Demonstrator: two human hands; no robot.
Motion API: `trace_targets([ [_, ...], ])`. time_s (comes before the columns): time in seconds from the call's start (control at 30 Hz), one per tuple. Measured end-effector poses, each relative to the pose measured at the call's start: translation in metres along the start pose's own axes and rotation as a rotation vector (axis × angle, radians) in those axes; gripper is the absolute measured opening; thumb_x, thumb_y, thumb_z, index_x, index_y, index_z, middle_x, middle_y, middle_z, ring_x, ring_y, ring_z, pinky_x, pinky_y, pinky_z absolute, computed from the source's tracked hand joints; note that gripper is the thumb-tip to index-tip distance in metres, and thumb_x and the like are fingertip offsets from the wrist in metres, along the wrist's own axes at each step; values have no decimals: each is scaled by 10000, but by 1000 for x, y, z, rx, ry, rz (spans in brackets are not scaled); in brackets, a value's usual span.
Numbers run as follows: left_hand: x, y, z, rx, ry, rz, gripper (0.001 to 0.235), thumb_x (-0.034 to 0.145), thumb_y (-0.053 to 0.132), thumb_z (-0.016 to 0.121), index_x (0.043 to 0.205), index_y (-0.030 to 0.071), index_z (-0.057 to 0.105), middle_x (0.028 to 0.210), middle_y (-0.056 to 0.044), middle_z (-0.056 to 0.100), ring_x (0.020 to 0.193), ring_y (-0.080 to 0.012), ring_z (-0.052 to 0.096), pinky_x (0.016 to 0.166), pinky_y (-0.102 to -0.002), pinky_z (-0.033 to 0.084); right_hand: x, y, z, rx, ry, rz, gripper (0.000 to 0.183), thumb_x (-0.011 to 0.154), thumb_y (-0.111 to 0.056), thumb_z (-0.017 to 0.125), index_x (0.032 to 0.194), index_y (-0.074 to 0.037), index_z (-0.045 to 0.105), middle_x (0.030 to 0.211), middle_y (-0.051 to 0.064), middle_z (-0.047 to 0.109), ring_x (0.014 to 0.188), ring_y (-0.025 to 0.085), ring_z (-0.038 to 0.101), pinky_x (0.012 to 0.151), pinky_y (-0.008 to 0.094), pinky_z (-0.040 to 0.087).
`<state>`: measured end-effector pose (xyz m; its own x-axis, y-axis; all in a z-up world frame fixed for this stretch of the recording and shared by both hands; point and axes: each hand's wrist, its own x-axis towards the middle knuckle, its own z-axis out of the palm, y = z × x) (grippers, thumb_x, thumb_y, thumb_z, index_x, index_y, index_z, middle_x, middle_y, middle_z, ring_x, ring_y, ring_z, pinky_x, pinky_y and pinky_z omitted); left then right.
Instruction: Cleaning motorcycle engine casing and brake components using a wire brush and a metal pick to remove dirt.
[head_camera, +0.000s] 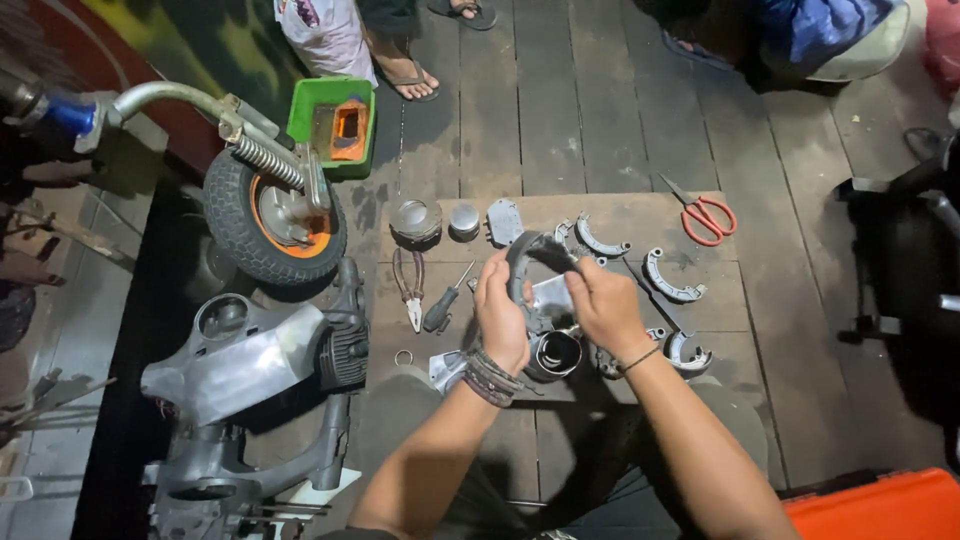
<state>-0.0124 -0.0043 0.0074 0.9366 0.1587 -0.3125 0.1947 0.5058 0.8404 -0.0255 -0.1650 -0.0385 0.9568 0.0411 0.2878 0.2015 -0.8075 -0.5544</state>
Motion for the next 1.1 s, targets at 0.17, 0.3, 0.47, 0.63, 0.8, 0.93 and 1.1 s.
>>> trace_targets([
  [0.17,10,7,-1,-21,38,-14,273,1021,247,464,1125,85,658,613,-53,528,524,-107,503,488,-197,422,-11,-26,2,38,-46,-21,317,1038,-365,510,851,-115,571,607,208,619,690,472,676,592,542,502],
  [0.3,12,0,-3,-10,56,-9,261,1016,254,471,1106,98,661,638,-54,536,554,-115,542,497,-193,447,-10,-18,5,14,-75,-34,285,1020,-356,521,861,-130,592,606,188,619,698,453,681,616,524,515],
  [0.47,-4,6,4,24,-6,14,283,1020,245,464,1095,73,675,586,-54,501,510,-109,499,469,-194,401,0,-18,-15,40,-6,40,335,1070,-353,480,862,-111,581,593,186,611,687,453,672,596,503,512],
  [0.63,5,7,1,11,2,-12,288,1019,242,460,1101,75,680,586,-53,512,522,-99,507,481,-188,431,-13,-28,-7,74,-76,11,295,1036,-346,494,856,-127,578,614,181,630,721,450,682,625,505,521],
  [0.8,5,-2,2,-2,33,-10,275,1022,241,447,1099,91,664,591,-53,510,513,-103,502,471,-189,420,0,-2,-2,-61,-4,-13,333,1056,-365,511,856,-106,571,595,196,615,662,433,678,606,517,518],
  [0.93,3,2,3,6,0,1,284,1026,221,442,1103,74,672,566,-73,491,498,-120,480,468,-212,397,-5,-16,-5,27,28,38,369,1079,-327,499,812,-90,593,570,161,629,631,411,682,588,463,521],
  [1.1,16,-1,-4,-53,76,-1,239,1004,258,473,1081,133,663,626,-40,538,517,-98,504,495,-202,459,-12,-29,3,84,-125,-54,275,1034,-318,513,883,-101,588,668,215,651,724,481,680,619,563,517],
])
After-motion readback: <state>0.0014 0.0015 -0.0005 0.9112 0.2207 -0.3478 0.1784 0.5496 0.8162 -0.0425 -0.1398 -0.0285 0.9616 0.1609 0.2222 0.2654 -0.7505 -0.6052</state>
